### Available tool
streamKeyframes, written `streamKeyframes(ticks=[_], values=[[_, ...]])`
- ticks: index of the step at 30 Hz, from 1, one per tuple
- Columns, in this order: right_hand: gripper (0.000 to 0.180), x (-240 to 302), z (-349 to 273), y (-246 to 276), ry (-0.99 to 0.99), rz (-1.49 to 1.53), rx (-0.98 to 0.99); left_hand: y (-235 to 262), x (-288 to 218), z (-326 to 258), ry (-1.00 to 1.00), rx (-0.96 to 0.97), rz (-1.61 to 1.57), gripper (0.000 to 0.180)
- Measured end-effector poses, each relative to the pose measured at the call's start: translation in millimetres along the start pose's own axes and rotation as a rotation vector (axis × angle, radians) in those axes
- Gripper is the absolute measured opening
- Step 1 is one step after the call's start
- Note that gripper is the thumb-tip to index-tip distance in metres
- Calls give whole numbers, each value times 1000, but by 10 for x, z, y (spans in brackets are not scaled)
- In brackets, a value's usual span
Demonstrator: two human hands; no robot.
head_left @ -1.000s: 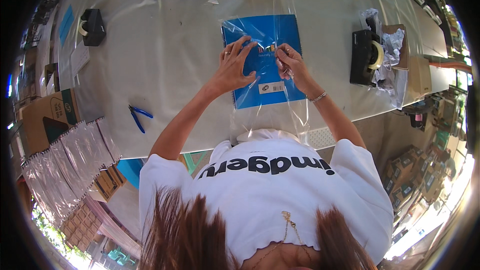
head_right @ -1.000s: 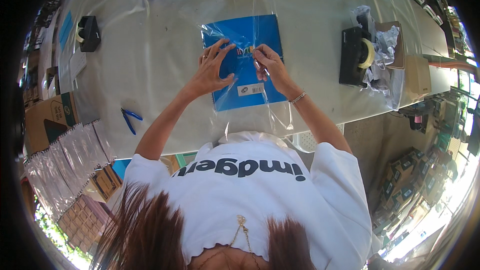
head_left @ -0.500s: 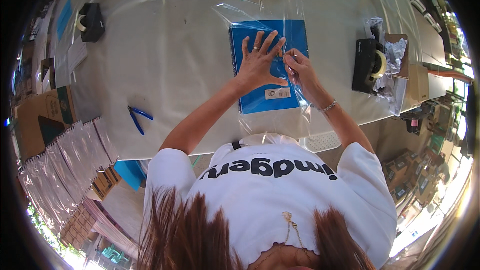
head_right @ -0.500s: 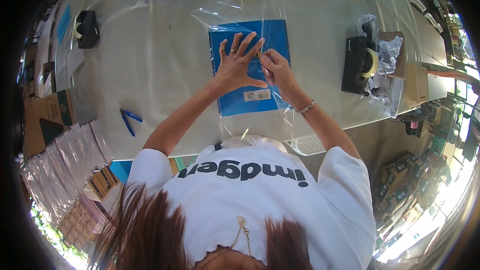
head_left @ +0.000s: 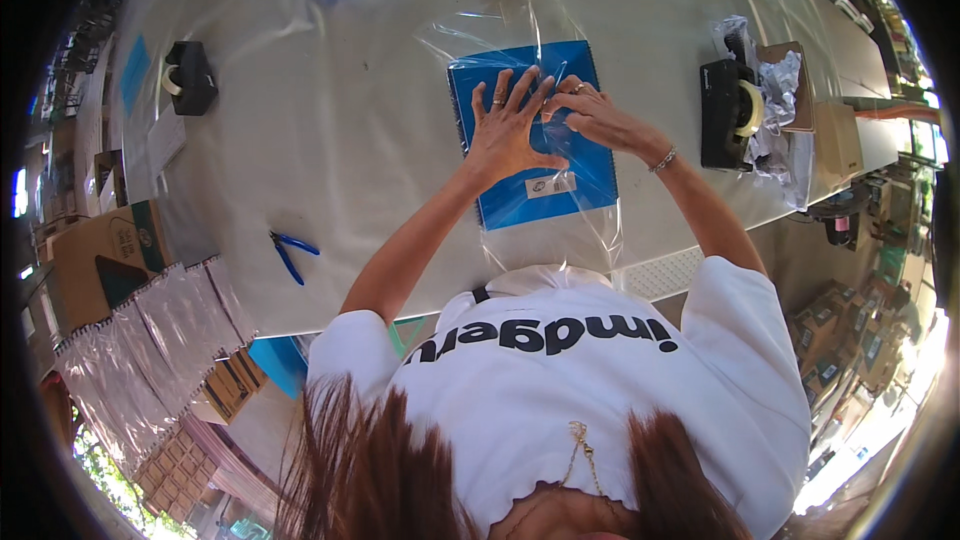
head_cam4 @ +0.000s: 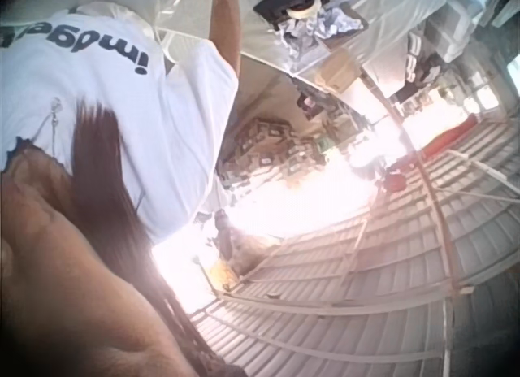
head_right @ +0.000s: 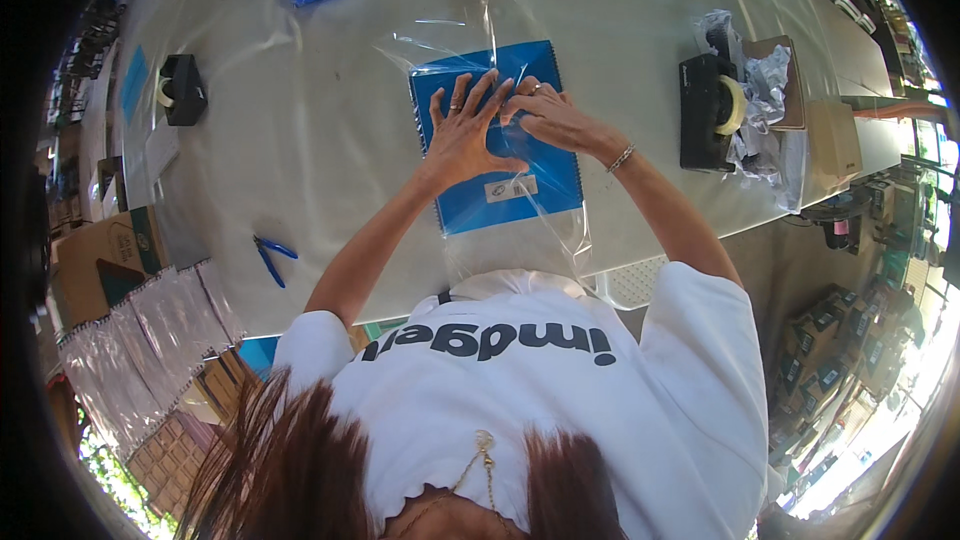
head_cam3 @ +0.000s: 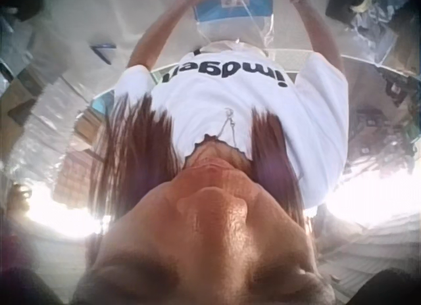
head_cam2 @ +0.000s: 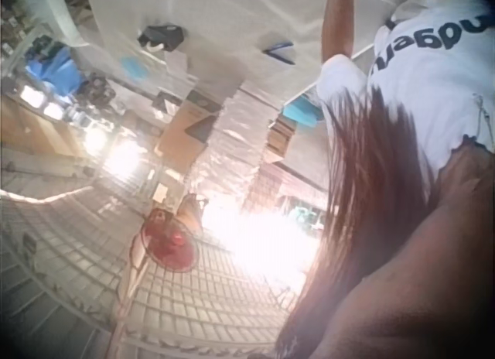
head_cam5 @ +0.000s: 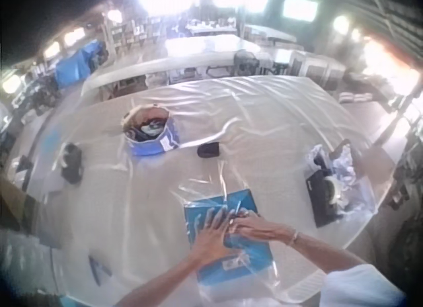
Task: The person places a notebook inside a plastic bag, folds the plastic over, and secures it with tape before stacking it onto a pile of other notebooks.
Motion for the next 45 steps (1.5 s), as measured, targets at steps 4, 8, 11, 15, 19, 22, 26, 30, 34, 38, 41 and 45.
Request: streamKeyframes(ticks=[4, 8, 11, 15, 19, 22, 26, 30, 34, 38, 41, 45], values=[[40, 24, -151, -118, 113, -65, -180, 171, 40, -27, -1, -39, -297, 121], [54, 70, -162, -175, 162, -98, -289, 493, 18, -211, 43, -205, -592, 69], [65, 49, -120, -187, 115, -119, -330, 432, 69, -227, 168, -275, -360, 37], [64, 57, -58, -199, 37, -171, -305, 436, 138, -225, 250, -333, -288, 25], [65, -55, 80, -169, 31, -141, -279, 359, 179, -204, 298, -287, -373, 29], [70, -102, 70, -191, 39, -134, -270, 336, 156, -216, 284, -275, -277, 33], [73, 59, -8, -209, 32, -131, -310, 313, 239, -196, 335, -192, -133, 39], [71, 133, -88, -238, -3, -132, -378, 342, 277, -233, 305, -105, 34, 51], [57, 48, -426, -45, 99, -83, -750, 222, 422, -333, 345, -59, -91, 56], [46, -655, -1666, 603, -143, -195, -1508, 290, 473, -462, 410, -29, -76, 57], [33, -2050, -2615, 903, -503, 14, -1532, 214, 385, -333, 379, -12, -130, 58], [30, -2391, -2648, 885, -267, 982, -1235, 153, 508, -385, 396, -46, -116, 58]])
Point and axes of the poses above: each hand's wrist, its own z-axis towards the middle knuckle, its own y-axis out of the back of the hand, x = y × z, the point moved 7 cm from there along z, towards the middle knuckle, and after that the axes turned 10 degrees about z, right-handed, at the moved point
